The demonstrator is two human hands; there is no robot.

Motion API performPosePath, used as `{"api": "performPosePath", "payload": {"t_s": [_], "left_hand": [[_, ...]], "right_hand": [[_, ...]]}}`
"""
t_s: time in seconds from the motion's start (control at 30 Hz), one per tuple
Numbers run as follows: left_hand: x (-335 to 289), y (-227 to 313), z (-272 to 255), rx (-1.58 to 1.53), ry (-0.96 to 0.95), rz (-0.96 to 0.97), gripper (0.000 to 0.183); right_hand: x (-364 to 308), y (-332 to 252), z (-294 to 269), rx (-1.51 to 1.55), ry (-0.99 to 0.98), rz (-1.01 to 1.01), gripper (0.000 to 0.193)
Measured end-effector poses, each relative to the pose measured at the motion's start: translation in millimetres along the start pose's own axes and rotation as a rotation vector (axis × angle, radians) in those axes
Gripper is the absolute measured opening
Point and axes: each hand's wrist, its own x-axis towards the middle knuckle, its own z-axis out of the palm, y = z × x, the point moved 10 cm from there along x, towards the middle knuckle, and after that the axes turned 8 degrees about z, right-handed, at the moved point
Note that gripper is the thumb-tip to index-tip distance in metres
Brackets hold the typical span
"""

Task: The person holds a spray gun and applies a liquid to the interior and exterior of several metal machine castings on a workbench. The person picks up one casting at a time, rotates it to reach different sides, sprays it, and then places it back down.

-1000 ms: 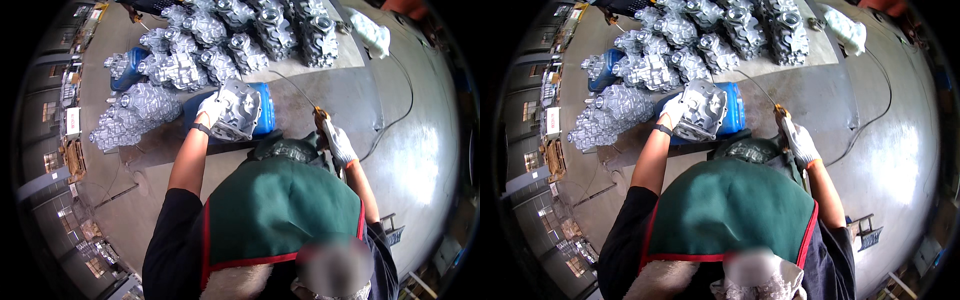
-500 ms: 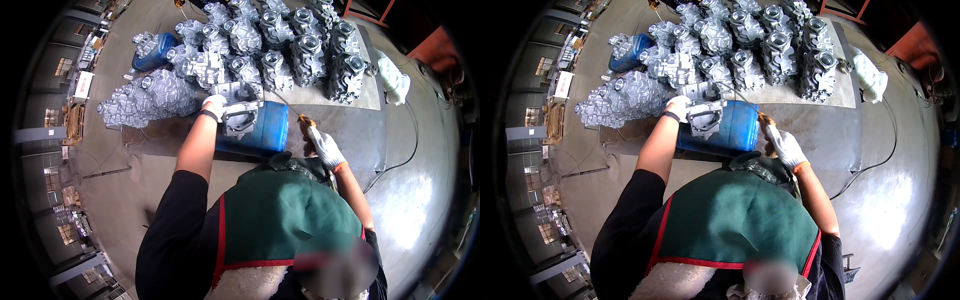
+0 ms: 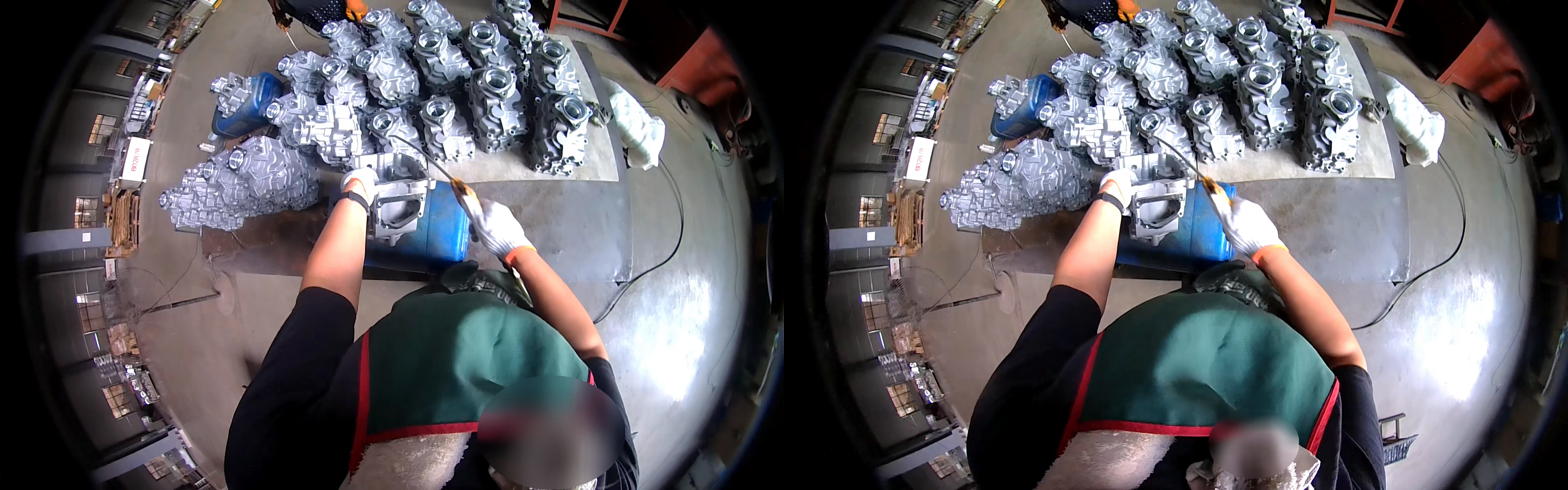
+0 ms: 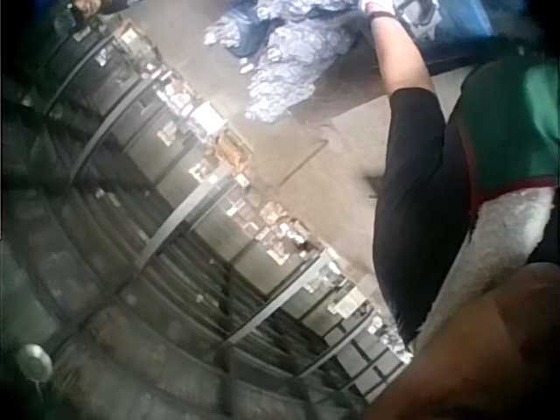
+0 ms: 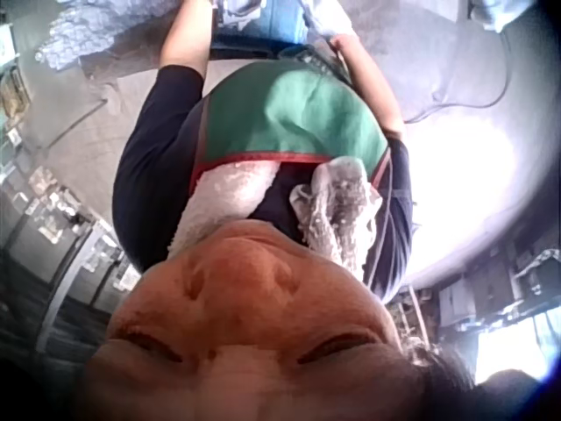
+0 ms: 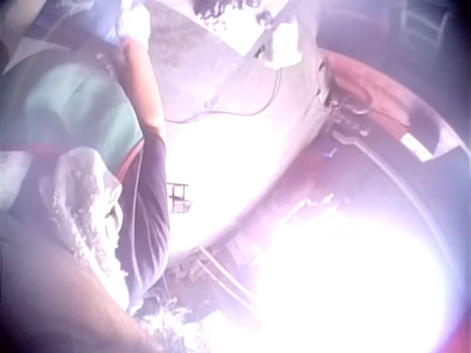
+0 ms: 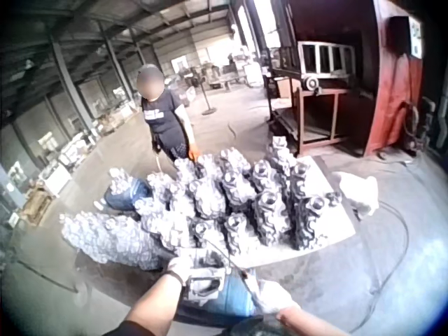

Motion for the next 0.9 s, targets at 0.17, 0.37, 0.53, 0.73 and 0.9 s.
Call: {"api": "performPosePath", "payload": {"t_s": [0.17, 0.37, 0.53, 0.73, 0.9], "left_hand": [[10.9, -14.2, 24.5, 0.223, -0.105, 0.093, 0.024], [-2.3, -7.9, 8.6, 0.045, -0.091, -0.089, 0.024], [-17.2, 12.5, -0.7, 0.118, 0.086, 0.214, 0.013], [-10.5, -36.5, 61.6, -0.97, 0.041, -0.246, 0.027], [-21.7, 40.2, 27.8, -0.468, 0.016, -0.282, 0.049]], "right_hand": [[-2.0, 75.4, 6.9, 0.192, -0.082, 0.173, 0.062], [-21.1, 66.0, 10.7, 0.417, -0.158, 0.26, 0.058], [-15.5, 72.0, 8.6, 0.172, -0.129, 0.152, 0.061], [-8.7, 30.9, 15.0, -0.031, -0.039, 0.016, 0.06], [-12.6, 36.0, -27.3, -0.063, 0.187, 0.146, 0.056]]}}
